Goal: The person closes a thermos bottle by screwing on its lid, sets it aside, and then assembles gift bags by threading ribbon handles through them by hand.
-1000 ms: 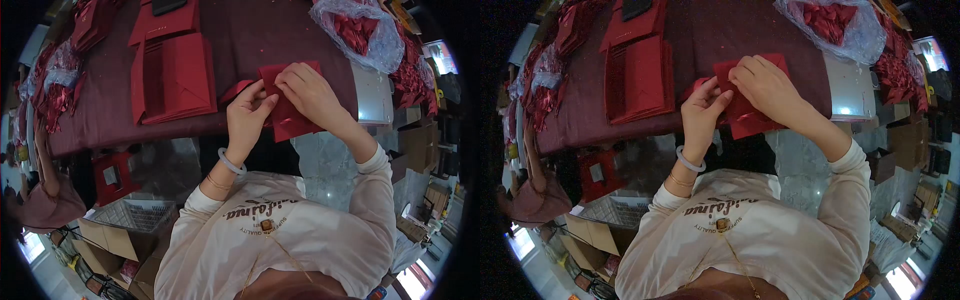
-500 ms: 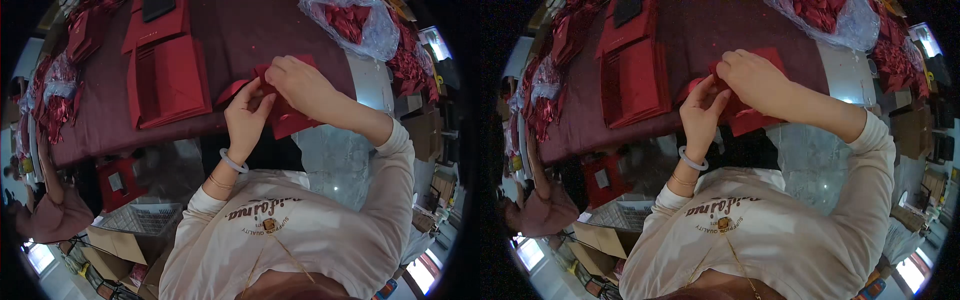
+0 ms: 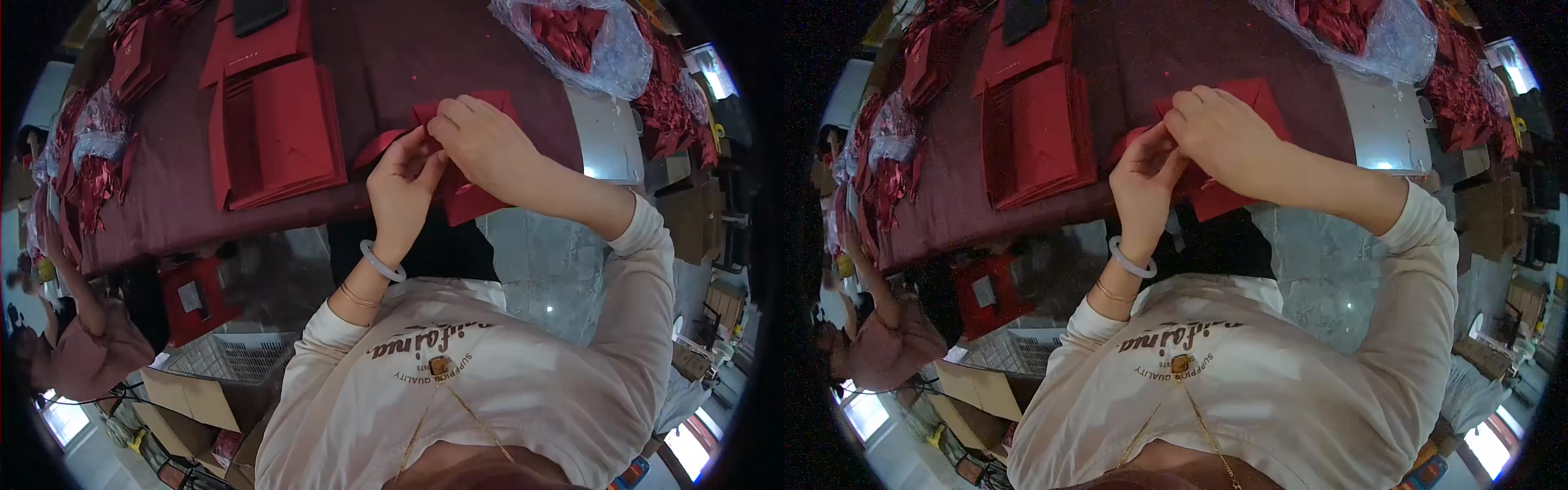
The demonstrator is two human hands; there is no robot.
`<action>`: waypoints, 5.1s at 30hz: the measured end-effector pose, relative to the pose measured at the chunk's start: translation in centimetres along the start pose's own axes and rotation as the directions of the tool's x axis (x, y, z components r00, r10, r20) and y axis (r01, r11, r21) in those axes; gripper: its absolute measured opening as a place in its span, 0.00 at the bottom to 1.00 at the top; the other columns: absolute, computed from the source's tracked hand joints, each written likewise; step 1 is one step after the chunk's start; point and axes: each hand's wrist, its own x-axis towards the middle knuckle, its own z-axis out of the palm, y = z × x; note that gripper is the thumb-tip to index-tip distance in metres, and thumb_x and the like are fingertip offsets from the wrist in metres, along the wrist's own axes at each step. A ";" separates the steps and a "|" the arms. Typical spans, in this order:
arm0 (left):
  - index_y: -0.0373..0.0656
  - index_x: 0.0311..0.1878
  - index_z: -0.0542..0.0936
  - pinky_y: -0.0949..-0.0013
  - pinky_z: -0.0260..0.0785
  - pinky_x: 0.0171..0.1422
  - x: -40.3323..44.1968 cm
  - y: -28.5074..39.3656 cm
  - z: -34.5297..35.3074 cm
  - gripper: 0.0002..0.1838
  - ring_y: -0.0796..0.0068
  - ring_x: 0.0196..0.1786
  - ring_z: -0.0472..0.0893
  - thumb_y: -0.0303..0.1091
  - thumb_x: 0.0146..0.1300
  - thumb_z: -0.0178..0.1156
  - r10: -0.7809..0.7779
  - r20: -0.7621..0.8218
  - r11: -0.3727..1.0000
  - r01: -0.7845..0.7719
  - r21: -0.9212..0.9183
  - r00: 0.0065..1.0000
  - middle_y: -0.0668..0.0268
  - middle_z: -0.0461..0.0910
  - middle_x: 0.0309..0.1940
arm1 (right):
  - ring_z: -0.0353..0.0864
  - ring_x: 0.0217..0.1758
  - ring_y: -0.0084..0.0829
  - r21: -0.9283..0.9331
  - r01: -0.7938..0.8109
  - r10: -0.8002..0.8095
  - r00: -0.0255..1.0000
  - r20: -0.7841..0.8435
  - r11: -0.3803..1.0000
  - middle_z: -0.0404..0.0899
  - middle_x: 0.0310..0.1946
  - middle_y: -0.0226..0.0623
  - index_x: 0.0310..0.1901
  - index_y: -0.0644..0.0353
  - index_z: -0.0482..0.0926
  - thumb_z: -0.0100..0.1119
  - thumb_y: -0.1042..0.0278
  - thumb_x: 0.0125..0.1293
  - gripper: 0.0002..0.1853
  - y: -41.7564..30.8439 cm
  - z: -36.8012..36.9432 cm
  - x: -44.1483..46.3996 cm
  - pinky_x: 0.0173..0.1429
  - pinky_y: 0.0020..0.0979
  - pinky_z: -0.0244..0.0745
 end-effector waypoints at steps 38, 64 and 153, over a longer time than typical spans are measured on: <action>0.34 0.32 0.78 0.74 0.62 0.30 -4.1 8.8 -4.0 0.03 0.78 0.24 0.72 0.24 0.60 0.59 -0.154 0.157 0.732 0.006 0.681 0.976 0.64 0.72 0.24 | 0.76 0.35 0.21 0.975 -0.213 0.601 0.788 0.136 0.060 0.79 0.33 0.33 0.39 0.66 0.79 0.43 0.55 0.73 0.21 3.9 3.9 -2.6 0.43 0.23 0.73; 0.41 0.40 0.78 0.62 0.68 0.40 -4.6 1.3 -1.2 0.11 0.57 0.37 0.73 0.31 0.54 0.65 0.351 0.258 0.358 -0.384 0.851 0.900 0.59 0.73 0.35 | 0.79 0.36 0.44 0.483 -0.486 0.464 0.869 0.173 0.729 0.77 0.32 0.42 0.36 0.63 0.72 0.62 0.58 0.58 0.16 -1.3 1.3 -3.2 0.40 0.40 0.73; 0.44 0.59 0.73 0.67 0.74 0.46 -6.0 0.1 -4.8 0.26 0.61 0.47 0.76 0.19 0.54 0.54 0.368 0.237 0.367 -0.375 0.851 0.899 0.57 0.71 0.48 | 0.75 0.55 0.32 0.800 -0.347 0.565 0.825 0.011 0.490 0.78 0.50 0.39 0.45 0.66 0.77 0.50 0.78 0.66 0.09 2.8 2.6 -5.2 0.61 0.30 0.66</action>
